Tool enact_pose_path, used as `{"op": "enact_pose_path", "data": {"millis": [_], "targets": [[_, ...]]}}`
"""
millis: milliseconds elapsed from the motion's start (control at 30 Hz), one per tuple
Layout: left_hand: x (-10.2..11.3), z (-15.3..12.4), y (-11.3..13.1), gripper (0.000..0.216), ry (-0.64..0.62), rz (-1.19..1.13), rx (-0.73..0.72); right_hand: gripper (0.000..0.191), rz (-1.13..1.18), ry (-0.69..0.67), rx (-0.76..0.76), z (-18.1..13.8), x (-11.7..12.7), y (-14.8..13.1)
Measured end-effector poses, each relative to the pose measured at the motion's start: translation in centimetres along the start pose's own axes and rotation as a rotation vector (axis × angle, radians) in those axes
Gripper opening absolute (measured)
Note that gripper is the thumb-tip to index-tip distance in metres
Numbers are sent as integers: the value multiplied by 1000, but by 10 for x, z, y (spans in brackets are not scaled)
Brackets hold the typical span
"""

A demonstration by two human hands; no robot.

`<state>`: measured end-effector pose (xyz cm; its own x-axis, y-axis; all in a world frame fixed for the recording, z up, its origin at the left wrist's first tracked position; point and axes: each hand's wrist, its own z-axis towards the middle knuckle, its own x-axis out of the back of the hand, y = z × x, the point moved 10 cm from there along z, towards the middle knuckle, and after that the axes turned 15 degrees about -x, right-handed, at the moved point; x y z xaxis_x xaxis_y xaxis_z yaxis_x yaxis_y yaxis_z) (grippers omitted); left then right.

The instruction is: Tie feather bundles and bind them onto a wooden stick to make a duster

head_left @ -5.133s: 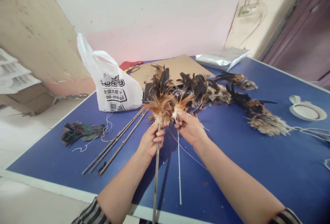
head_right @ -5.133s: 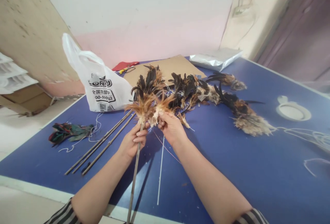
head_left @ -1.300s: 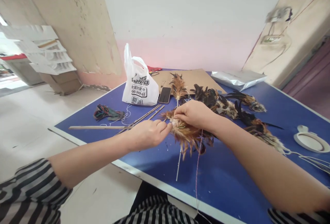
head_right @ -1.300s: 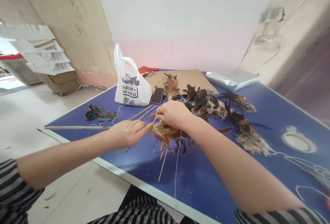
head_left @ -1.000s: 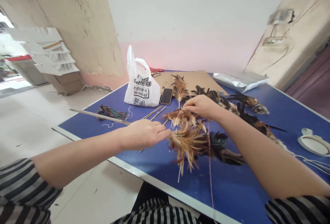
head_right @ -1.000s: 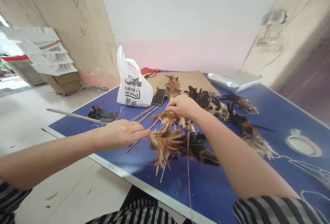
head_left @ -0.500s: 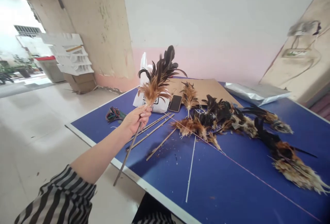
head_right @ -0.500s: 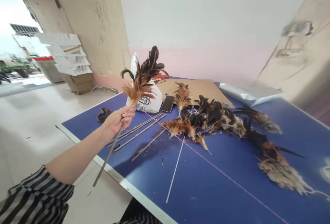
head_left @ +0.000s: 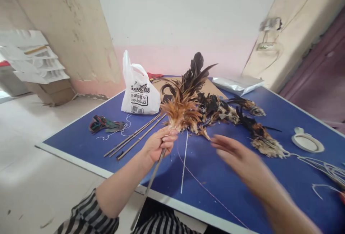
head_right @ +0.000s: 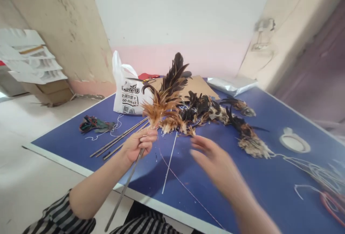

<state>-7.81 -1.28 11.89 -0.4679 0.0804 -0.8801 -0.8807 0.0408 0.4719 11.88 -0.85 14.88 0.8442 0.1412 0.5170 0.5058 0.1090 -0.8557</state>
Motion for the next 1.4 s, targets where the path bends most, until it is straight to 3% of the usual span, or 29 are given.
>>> {"op": "enact_pose_path", "data": {"millis": [100,133,233,367,500,667,900,1233,1400], "targets": [[6,-4,-16,14,36,-20,13,44,443,-457,-45,18,-103,-24],[9,-5,-17,15,49,-19,12,44,527,-542,-59,20,-126,-28],[21,-7,-13,18,78,-26,1,35,589,-563,-127,23,-154,-20],[35,-3,-7,18,127,-41,-29,29,538,-272,-67,26,-123,-5],[44,2,-11,15,162,-6,-46,23,430,-46,165,16,-93,-27],[46,4,-9,5,120,76,-94,23,335,17,397,1,-91,-58],[51,1,-3,5,102,173,-124,25,337,13,468,-9,-92,-65],[70,7,-10,6,181,211,-116,24,351,-32,327,2,-89,-48],[80,16,-2,11,248,215,-133,32,245,-184,2,45,-97,14]]}}
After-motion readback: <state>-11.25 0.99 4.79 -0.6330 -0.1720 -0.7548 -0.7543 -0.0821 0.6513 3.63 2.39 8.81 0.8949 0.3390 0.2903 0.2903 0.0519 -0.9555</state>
